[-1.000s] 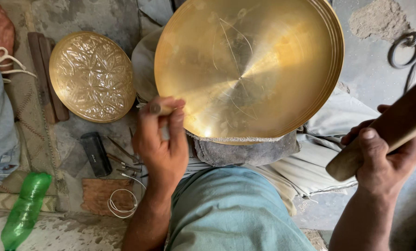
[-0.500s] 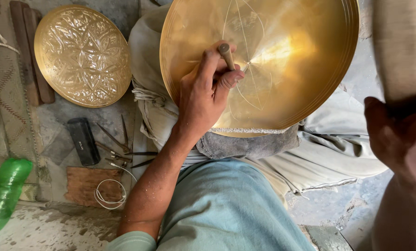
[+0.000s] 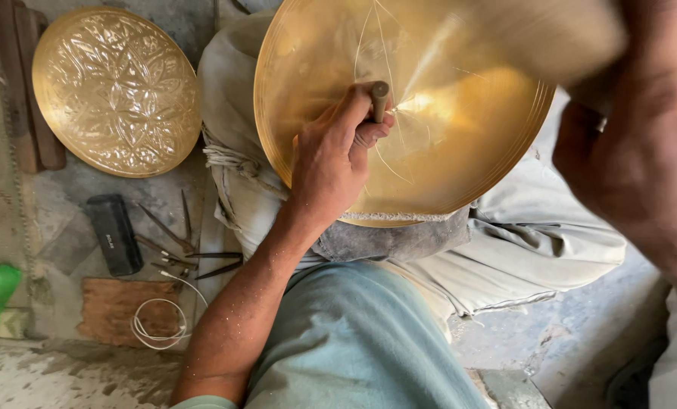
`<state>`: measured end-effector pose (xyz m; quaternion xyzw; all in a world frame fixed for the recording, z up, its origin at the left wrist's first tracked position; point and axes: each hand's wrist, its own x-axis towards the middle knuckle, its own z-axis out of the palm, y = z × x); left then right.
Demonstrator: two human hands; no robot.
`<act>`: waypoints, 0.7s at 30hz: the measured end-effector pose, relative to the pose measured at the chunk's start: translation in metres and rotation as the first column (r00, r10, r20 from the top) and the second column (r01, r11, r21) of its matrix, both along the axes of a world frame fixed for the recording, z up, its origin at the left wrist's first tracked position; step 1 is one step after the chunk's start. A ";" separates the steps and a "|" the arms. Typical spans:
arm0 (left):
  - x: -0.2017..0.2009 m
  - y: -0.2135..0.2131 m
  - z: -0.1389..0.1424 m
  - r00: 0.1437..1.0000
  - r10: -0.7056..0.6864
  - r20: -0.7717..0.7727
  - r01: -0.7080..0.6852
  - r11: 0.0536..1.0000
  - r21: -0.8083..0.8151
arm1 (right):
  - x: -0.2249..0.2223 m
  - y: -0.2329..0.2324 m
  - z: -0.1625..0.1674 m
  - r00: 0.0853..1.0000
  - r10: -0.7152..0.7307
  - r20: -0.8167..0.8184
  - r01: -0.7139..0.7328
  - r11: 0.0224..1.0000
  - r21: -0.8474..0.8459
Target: The person sits cross-legged on the floor with a large brass tray resting on their lap. They first scribe guide lines onto the tray with a handheld scriber, reposition the tray with a rope, then hold a chisel against the surface and strike it with a wooden mallet to carve a floral pattern into the brass.
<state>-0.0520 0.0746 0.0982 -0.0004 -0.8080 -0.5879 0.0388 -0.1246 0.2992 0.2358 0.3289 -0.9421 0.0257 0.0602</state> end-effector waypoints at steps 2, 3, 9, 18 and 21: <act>-0.001 0.000 0.001 0.998 0.008 -0.066 -0.009 1.000 -0.023 | -0.008 -0.006 0.003 0.994 0.100 -0.053 -0.094 0.990 0.106; -0.001 0.000 0.001 0.998 0.019 -0.053 -0.019 1.000 -0.005 | -0.012 -0.008 0.004 0.984 0.156 -0.083 -0.142 0.978 0.154; 0.000 0.002 0.001 0.996 0.084 0.028 -0.084 0.996 -0.012 | -0.020 -0.015 0.008 0.984 0.175 -0.031 -0.168 0.973 0.156; -0.002 0.004 0.001 0.991 0.126 0.039 -0.126 0.992 0.016 | -0.025 -0.019 0.008 0.981 0.158 0.114 -0.152 0.987 -0.062; -0.001 0.004 0.001 0.991 0.132 0.037 -0.132 0.991 0.014 | -0.024 -0.022 0.006 0.985 0.166 0.037 -0.169 0.983 0.078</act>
